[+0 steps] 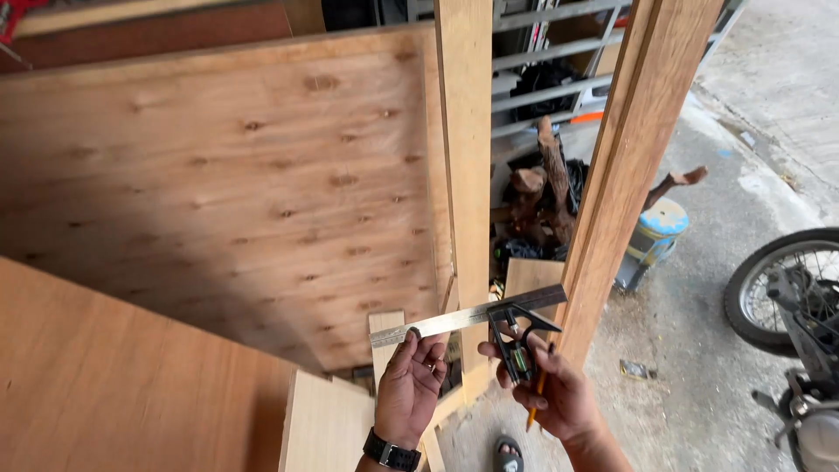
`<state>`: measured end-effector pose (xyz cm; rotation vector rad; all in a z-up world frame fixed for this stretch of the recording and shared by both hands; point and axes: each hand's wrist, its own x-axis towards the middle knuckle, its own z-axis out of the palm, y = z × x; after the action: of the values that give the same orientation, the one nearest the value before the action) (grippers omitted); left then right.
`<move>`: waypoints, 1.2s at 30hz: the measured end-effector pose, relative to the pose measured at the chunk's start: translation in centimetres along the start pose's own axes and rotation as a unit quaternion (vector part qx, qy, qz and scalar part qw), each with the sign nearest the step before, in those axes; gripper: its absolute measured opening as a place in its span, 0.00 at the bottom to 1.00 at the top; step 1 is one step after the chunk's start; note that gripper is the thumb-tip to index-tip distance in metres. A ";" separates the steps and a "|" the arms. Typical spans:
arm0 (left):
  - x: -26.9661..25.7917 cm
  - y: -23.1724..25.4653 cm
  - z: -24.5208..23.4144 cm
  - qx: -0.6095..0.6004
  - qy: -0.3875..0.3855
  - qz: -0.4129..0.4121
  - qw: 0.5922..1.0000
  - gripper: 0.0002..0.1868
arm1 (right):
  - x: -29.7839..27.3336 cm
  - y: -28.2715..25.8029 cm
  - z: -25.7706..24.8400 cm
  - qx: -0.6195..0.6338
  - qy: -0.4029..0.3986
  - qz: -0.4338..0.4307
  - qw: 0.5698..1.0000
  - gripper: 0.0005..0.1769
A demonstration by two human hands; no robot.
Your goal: Measuring and marking dimensions on wooden boards and plywood using a tape measure, pencil, and combination square in a workshop.
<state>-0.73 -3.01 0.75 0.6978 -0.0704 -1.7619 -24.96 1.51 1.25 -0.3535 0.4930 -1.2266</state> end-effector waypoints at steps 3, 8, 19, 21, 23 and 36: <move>3.3 0.7 2.4 0.004 -0.033 0.034 0.999 0.08 | 1.8 -2.1 -0.8 -0.039 -0.077 -0.032 0.996 0.42; 7.1 0.7 8.2 -0.016 -0.162 0.039 0.986 0.12 | 7.5 -4.0 -5.9 0.106 -0.078 -0.015 0.991 0.33; 16.5 1.5 25.8 -0.153 -0.378 0.004 0.913 0.06 | 17.0 -12.8 -1.0 0.033 -0.097 0.062 0.993 0.40; 18.2 1.3 28.7 -0.151 -0.405 0.004 0.902 0.07 | 18.3 -14.1 0.3 -0.035 -0.110 0.019 0.993 0.49; 19.7 1.3 31.2 -0.185 -0.435 -0.041 0.880 0.07 | 20.6 -15.0 0.2 -0.082 -0.078 -0.100 0.988 0.52; 25.5 4.5 31.7 -0.023 -0.192 0.144 0.971 0.19 | 30.5 -33.8 21.3 -0.435 -0.017 -0.534 0.724 0.26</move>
<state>-15.86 -36.99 17.93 0.2871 -0.3746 -1.5893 -32.86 -37.96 31.37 -1.6476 0.8743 -2.0292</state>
